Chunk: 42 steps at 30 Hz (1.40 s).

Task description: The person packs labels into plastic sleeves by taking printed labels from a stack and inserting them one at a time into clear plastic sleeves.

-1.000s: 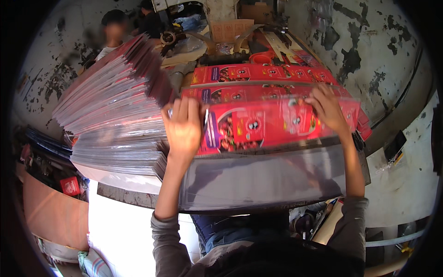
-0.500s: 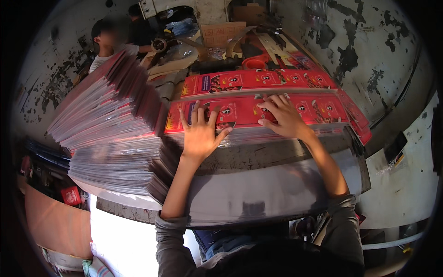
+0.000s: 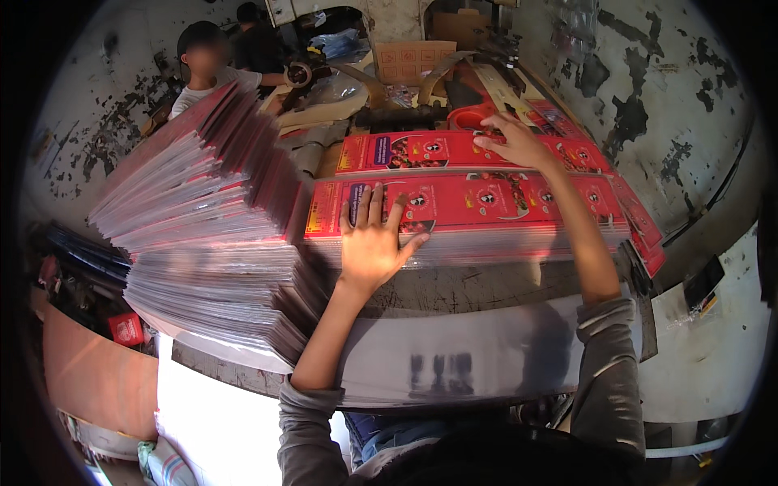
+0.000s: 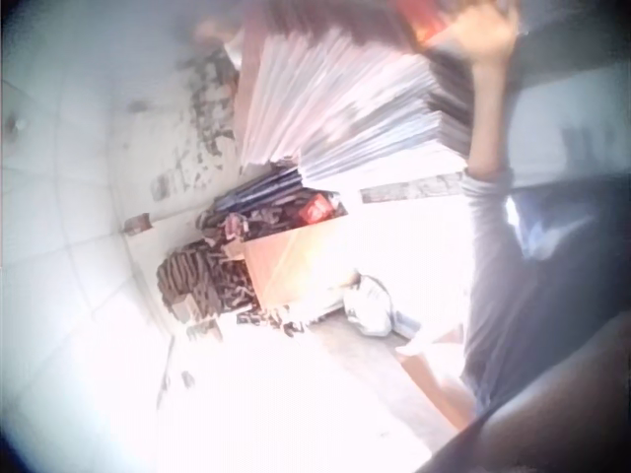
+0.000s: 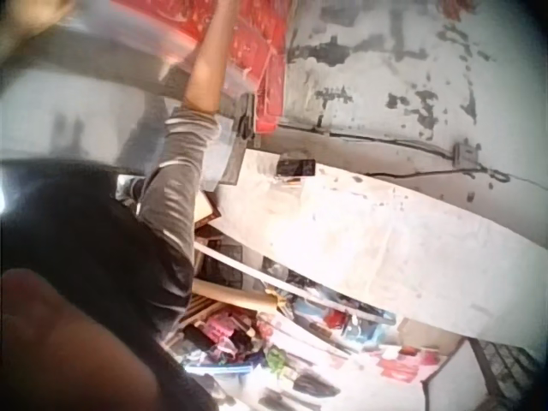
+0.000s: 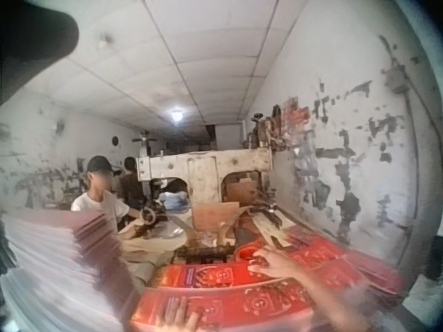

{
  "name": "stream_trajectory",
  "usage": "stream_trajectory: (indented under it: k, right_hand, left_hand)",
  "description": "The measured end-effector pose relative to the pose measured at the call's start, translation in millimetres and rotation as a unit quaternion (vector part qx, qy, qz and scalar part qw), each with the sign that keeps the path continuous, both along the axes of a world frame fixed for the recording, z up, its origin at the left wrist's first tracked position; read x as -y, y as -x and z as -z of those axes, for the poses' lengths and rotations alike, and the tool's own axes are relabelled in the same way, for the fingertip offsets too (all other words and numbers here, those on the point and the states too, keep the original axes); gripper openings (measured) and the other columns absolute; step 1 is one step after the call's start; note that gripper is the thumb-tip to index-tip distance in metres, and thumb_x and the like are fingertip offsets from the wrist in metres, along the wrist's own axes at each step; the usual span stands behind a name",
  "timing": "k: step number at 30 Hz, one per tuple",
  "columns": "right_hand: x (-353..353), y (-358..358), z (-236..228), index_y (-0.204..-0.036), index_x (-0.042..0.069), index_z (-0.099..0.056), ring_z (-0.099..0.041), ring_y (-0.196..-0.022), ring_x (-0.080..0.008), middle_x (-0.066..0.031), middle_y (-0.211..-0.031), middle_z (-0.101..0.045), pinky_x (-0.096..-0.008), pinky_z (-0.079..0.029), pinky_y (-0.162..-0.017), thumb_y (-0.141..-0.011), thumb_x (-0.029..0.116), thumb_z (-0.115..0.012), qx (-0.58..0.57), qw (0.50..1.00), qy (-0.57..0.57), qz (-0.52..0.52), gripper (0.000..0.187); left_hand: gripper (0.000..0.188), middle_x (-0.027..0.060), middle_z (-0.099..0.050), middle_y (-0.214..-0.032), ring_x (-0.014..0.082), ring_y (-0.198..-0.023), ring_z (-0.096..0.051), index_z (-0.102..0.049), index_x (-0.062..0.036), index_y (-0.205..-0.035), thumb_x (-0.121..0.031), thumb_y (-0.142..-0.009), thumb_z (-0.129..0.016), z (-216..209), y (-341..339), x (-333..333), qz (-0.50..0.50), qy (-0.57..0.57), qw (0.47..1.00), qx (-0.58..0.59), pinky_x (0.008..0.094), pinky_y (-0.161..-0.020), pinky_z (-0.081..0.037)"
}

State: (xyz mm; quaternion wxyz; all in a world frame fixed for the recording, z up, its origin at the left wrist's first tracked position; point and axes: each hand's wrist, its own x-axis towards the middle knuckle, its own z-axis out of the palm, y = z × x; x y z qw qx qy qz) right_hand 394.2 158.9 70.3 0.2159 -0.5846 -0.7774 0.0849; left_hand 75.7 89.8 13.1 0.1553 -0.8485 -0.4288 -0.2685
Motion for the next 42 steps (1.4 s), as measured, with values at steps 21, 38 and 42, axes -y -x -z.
stream_trajectory:
  k: [21, 38, 42]
  right_hand:
    - [-30, 3, 30, -0.106, 0.005, -0.054, -0.055, -0.099, -0.0283, -0.0111, -0.104, -0.052, -0.0454, -0.034, -0.095, -0.083, 0.058, -0.056, 0.122, 0.938, -0.274, 0.174, 0.057]
    - [185, 56, -65, -0.074, 0.006, -0.054, -0.054, -0.057, -0.0254, -0.0074, -0.062, -0.056, -0.0352, -0.039, -0.055, -0.082, 0.031, -0.068, 0.113, 0.873, -0.451, 0.147, 0.030]
    - [222, 30, -58, -0.079, 0.004, -0.058, -0.058, -0.053, -0.0299, -0.0129, -0.064, -0.060, -0.0358, -0.042, -0.047, -0.086, 0.029, -0.065, 0.064, 0.879, -0.410, 0.235, 0.027]
  left_hand:
    - [0.063, 0.0192, -0.044, -0.136, 0.0342, -0.127, -0.041, -0.049, -0.0164, -0.129, -0.058, -0.082, -0.053, 4, 1, -4, 0.002, -0.017, 1.000, 0.026, 0.0576, -0.102, -0.028]
    - [0.052, 0.0151, -0.062, -0.091, 0.0302, -0.087, -0.058, -0.059, -0.0035, -0.109, -0.049, -0.085, -0.055, -4, 16, 7, 0.031, -0.075, 0.997, -0.002, 0.0556, -0.084, -0.036]
    - [0.054, 0.0211, -0.052, -0.116, 0.0343, -0.106, -0.053, -0.050, 0.0046, -0.120, -0.038, -0.087, -0.058, -37, 23, 61, 0.160, 0.129, 0.978, -0.018, 0.0528, -0.092, -0.038]
